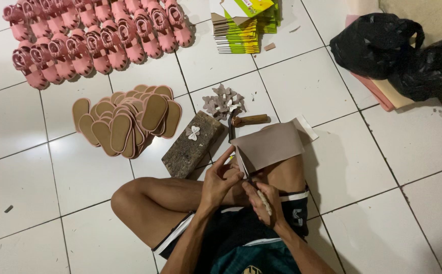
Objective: The person sits on the floor of a sandal workshop and assembles small flower-shaped decorations from cut foam pieces, using scissors to trim the pieces and pressing assembled flowers onto a stone block. Finished pink sandals and stacks of insoles are laid out on the floor around them.
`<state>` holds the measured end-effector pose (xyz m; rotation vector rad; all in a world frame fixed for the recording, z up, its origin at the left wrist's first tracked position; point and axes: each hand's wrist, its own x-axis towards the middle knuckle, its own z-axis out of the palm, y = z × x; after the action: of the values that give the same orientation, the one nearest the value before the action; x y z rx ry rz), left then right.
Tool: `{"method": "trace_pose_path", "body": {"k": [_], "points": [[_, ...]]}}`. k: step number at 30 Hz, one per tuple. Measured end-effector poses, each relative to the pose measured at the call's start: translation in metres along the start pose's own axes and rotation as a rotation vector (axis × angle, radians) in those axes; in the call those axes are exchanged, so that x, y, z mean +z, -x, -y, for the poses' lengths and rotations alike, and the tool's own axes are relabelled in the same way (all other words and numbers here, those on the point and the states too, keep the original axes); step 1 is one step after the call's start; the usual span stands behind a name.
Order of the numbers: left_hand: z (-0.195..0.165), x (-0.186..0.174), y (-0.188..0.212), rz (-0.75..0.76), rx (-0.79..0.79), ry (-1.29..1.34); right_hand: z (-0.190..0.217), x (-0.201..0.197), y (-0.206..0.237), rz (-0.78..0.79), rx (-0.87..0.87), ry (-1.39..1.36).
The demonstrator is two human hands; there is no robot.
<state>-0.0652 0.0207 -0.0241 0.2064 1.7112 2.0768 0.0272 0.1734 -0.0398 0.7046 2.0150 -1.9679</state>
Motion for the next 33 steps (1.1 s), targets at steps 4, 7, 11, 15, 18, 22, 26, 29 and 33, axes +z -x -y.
{"method": "trace_pose_path", "body": {"k": [4, 7, 11, 15, 18, 22, 26, 29, 33], "points": [[-0.003, 0.0, 0.001, 0.013, 0.02, 0.01, 0.006, 0.0, -0.001, 0.009, 0.025, -0.025], [-0.003, -0.001, 0.004, 0.016, -0.02, -0.016, 0.015, 0.002, -0.003, 0.012, -0.013, 0.005], [-0.003, -0.002, 0.007, 0.014, -0.005, -0.01, 0.024, 0.006, -0.006, 0.023, -0.012, 0.021], [-0.003, -0.005, 0.008, 0.027, 0.017, -0.008, 0.028, 0.009, -0.005, 0.038, -0.029, -0.016], [-0.001, -0.006, 0.008, 0.023, 0.009, 0.011, 0.025, 0.01, -0.007, 0.034, -0.018, -0.01], [0.001, -0.009, 0.011, 0.021, -0.031, 0.016, 0.014, 0.006, -0.008, -0.009, -0.075, 0.044], [0.001, -0.01, 0.021, 0.031, -0.082, -0.024, 0.002, -0.011, -0.01, -0.076, -0.042, 0.213], [-0.001, -0.014, 0.028, 0.023, -0.033, -0.109, 0.0, -0.027, -0.006, -0.188, -0.066, 0.743], [-0.001, -0.016, 0.039, 0.023, -0.085, -0.217, 0.003, -0.049, 0.021, -0.381, -0.543, 0.908]]}}
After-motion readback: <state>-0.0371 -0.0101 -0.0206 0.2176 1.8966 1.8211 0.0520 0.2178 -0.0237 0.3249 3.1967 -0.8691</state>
